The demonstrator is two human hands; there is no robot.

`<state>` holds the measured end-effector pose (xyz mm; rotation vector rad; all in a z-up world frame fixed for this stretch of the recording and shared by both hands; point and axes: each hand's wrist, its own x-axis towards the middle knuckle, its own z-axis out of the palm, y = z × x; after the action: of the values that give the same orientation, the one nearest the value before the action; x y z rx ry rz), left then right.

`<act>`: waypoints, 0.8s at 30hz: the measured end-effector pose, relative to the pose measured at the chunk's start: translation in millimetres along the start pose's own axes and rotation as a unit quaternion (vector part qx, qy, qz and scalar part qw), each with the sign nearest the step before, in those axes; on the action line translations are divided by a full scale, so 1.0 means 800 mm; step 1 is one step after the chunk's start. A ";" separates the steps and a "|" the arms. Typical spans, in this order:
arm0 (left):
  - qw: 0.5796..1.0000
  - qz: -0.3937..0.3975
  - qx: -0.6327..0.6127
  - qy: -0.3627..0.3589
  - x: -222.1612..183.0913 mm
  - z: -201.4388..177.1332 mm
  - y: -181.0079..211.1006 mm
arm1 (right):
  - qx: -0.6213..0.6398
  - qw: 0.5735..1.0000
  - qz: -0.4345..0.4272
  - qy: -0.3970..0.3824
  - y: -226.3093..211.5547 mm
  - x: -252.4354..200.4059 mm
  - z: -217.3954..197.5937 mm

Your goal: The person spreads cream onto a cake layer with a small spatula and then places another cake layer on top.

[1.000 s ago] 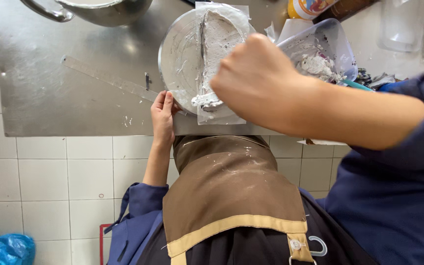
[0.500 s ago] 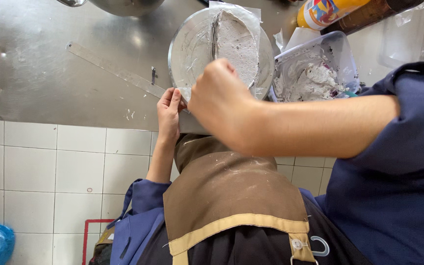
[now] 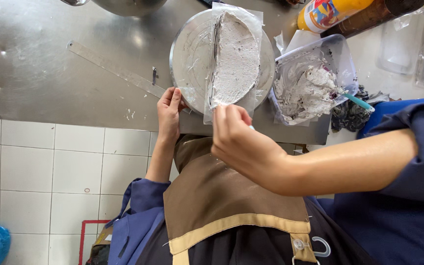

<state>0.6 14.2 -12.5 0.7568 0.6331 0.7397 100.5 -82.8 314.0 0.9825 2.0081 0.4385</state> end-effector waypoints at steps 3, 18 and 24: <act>1.000 -0.002 0.006 0.003 0.001 0.001 0.002 | -0.017 1.000 0.011 0.018 -0.003 -0.014 0.011; 1.000 -0.014 0.018 0.009 0.004 0.001 0.011 | 0.065 0.996 0.060 0.007 -0.002 -0.059 0.060; 0.999 -0.011 0.022 0.022 0.021 -0.007 0.009 | 0.229 0.937 0.254 -0.066 0.019 -0.154 0.083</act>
<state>3.7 33.3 -14.4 0.7738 0.6978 0.7259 203.9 -171.6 349.5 1.7902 1.7510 0.1614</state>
